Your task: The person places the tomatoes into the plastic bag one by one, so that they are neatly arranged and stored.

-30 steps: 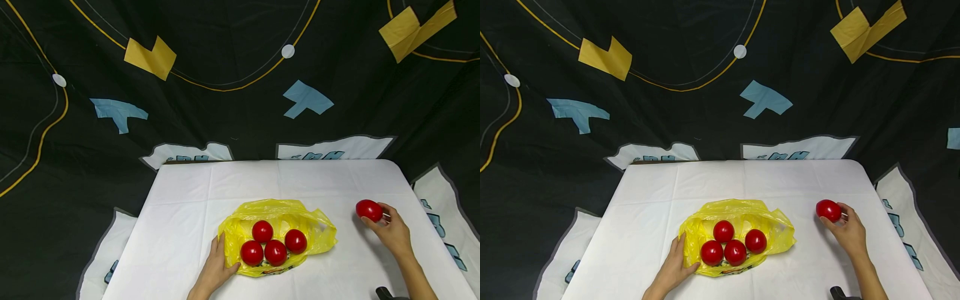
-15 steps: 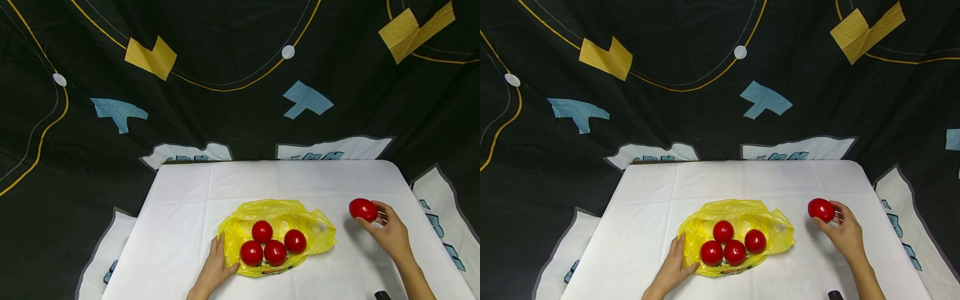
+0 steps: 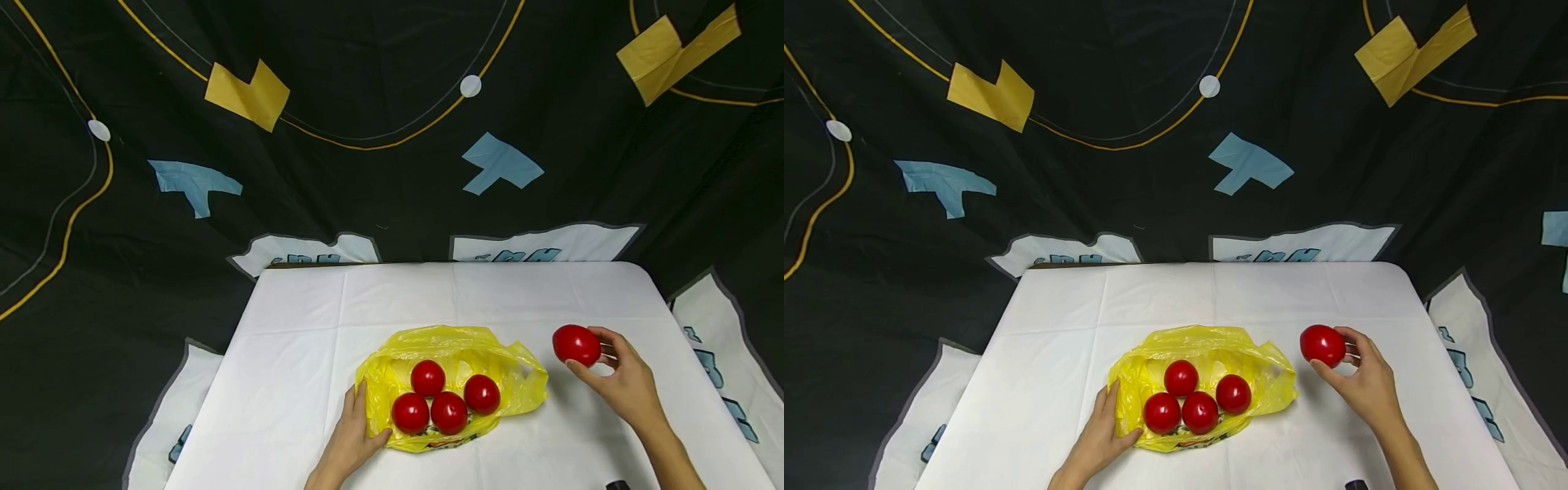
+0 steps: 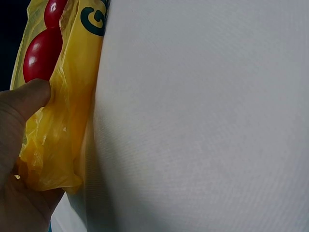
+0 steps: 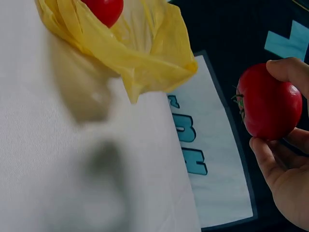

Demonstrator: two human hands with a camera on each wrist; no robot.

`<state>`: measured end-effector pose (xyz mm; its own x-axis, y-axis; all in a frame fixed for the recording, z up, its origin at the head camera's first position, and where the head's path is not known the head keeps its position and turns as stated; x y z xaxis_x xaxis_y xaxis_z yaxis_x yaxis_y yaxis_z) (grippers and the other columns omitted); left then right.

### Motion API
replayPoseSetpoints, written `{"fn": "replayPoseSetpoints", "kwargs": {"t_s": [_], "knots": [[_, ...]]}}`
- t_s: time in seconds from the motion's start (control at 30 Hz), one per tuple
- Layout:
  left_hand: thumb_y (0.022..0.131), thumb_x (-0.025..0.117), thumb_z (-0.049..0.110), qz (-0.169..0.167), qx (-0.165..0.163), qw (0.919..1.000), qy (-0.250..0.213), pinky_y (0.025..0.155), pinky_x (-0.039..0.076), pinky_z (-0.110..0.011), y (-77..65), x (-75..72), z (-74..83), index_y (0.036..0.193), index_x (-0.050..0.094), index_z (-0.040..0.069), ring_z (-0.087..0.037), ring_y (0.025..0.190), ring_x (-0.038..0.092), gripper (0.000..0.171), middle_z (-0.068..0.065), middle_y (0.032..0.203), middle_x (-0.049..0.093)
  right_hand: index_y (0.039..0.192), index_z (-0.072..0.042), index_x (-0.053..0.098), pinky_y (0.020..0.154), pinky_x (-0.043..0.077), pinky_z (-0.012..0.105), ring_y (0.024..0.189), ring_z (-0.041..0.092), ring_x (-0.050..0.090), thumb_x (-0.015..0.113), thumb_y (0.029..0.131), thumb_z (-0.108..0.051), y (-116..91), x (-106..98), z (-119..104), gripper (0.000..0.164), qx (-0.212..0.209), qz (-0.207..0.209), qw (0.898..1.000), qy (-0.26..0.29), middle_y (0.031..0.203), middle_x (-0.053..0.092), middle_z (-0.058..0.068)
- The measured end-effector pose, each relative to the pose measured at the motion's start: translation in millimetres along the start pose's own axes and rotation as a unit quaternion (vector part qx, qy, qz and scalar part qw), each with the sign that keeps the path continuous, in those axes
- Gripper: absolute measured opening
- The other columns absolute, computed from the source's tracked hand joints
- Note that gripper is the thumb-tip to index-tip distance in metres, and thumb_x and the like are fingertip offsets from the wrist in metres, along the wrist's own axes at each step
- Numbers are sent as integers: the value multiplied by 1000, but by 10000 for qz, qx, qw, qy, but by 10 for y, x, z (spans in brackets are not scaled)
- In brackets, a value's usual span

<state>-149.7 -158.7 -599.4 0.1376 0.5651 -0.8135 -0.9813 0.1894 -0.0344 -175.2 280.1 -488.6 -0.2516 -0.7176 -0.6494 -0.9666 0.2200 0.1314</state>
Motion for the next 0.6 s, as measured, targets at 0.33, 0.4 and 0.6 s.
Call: {"fn": "replayPoseSetpoints", "kwargs": {"t_s": [0.33,0.4,0.6], "knots": [[75,79,35,-25,-51,10000,-31,101,42,-43,6,2,-7,147,18,-7,-37,126,43,103,-24,146,24,129,-5,48,72,36,-1,101,32,52,83,73,-30,-66,157,-202,71,-488,-196,9986,3,121,54,17],[75,79,35,-18,-37,10000,-44,102,42,-43,6,2,-7,147,18,-7,-37,126,42,103,-24,146,24,129,-5,48,73,36,-1,100,30,53,84,72,-29,-77,208,-244,71,-608,-266,9978,1,119,54,16],[75,79,35,-9,-7,10000,-66,102,41,-42,2,1,-7,147,17,-7,-37,126,42,103,-24,145,24,127,-6,50,76,40,1,99,23,54,85,70,-28,-115,358,-359,70,-1051,-389,9937,67,116,57,9]]}}
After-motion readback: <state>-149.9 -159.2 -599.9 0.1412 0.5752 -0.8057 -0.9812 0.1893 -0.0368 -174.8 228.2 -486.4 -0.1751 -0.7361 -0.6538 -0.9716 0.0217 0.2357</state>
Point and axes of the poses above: each hand's wrist, its own y-axis towards the middle knuckle, its own x-axis out of the palm, z = x × y, the point moved 8 cm from there along y, towards the middle knuckle
